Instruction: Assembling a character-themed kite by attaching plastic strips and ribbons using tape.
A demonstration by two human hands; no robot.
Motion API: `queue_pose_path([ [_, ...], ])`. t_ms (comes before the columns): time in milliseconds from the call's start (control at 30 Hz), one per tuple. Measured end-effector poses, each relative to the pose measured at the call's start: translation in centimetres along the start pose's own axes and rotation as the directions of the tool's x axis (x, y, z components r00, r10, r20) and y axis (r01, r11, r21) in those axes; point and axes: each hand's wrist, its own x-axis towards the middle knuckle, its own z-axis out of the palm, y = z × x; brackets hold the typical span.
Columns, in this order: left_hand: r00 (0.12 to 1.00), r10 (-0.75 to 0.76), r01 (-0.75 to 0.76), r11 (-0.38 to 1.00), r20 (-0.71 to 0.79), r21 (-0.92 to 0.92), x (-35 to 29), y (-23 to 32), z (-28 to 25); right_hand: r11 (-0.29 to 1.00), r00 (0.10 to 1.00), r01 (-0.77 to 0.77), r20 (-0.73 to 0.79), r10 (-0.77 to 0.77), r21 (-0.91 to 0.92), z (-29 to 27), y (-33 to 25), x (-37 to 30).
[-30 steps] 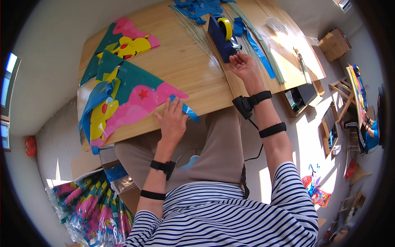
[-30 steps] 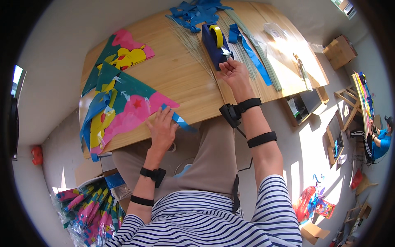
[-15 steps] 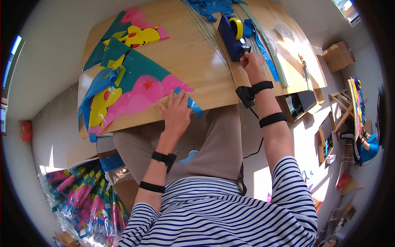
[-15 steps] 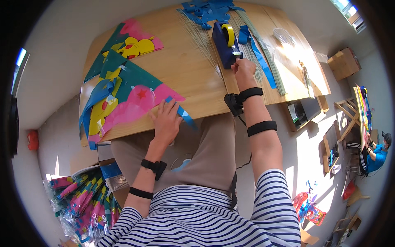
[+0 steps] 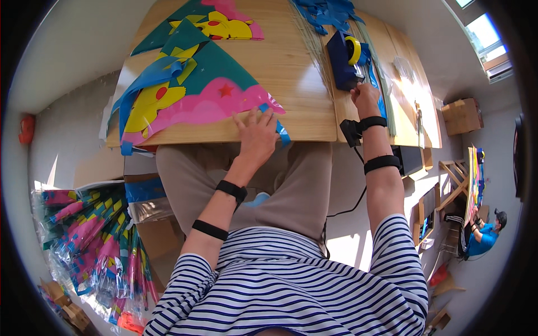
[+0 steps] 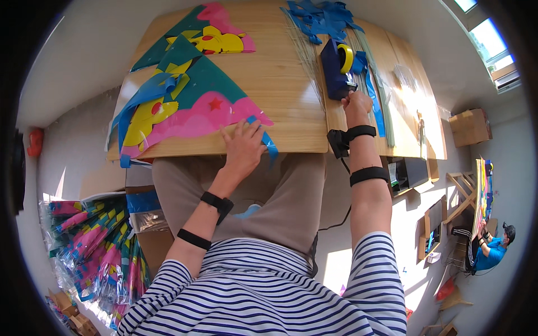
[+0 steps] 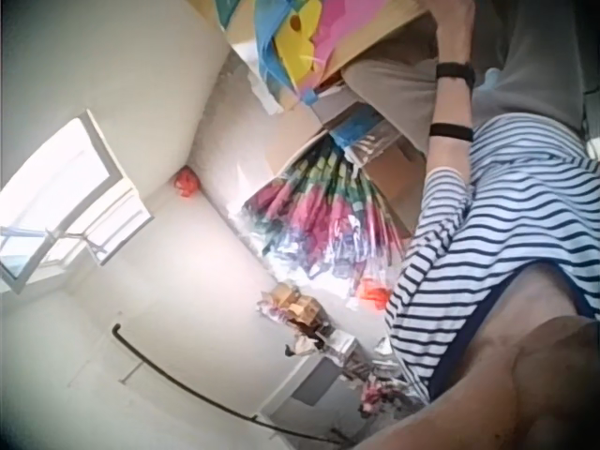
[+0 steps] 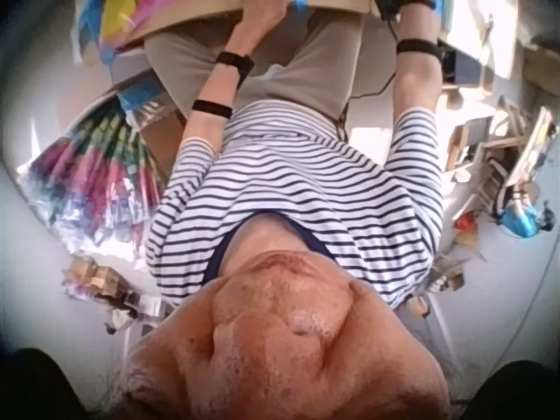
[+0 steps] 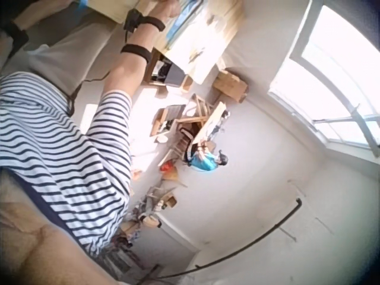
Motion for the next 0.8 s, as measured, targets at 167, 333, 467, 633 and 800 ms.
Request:
queue_pose_path([
  [167, 1.000, -0.001, 0.001, 1.000, -0.007, -0.006, 0.2, 0.4, -0.1, 0.995, 0.995, -0.055, -0.088, 0.047, -0.083, -2.5, 3.4, 0.6],
  [333, 1.000, -0.003, 0.003, 1.000, -0.029, 0.007, 0.0, -0.1, -0.1, 0.903, 0.862, 0.388, 0.420, -0.283, -0.187, -1.5, 2.8, -2.7],
  [467, 1.000, -0.006, 0.006, 1.000, -0.014, -0.002, 0.3, 0.2, -0.2, 0.672, 0.557, 0.715, 0.738, -0.381, -0.192, 3.4, 1.1, -7.4],
  [633, 0.999, -0.029, 0.028, 0.998, -0.033, -0.054, 0.2, 0.0, 0.1, 0.170, 0.207, 0.971, 0.944, -0.256, -0.167, 8.4, 1.9, -13.8],
  [800, 0.998, -0.040, 0.034, 0.995, -0.053, -0.094, 0.1, -0.1, 0.0, 0.030, 0.039, 0.999, 0.991, -0.129, -0.035, 11.0, 3.2, -15.9],
])
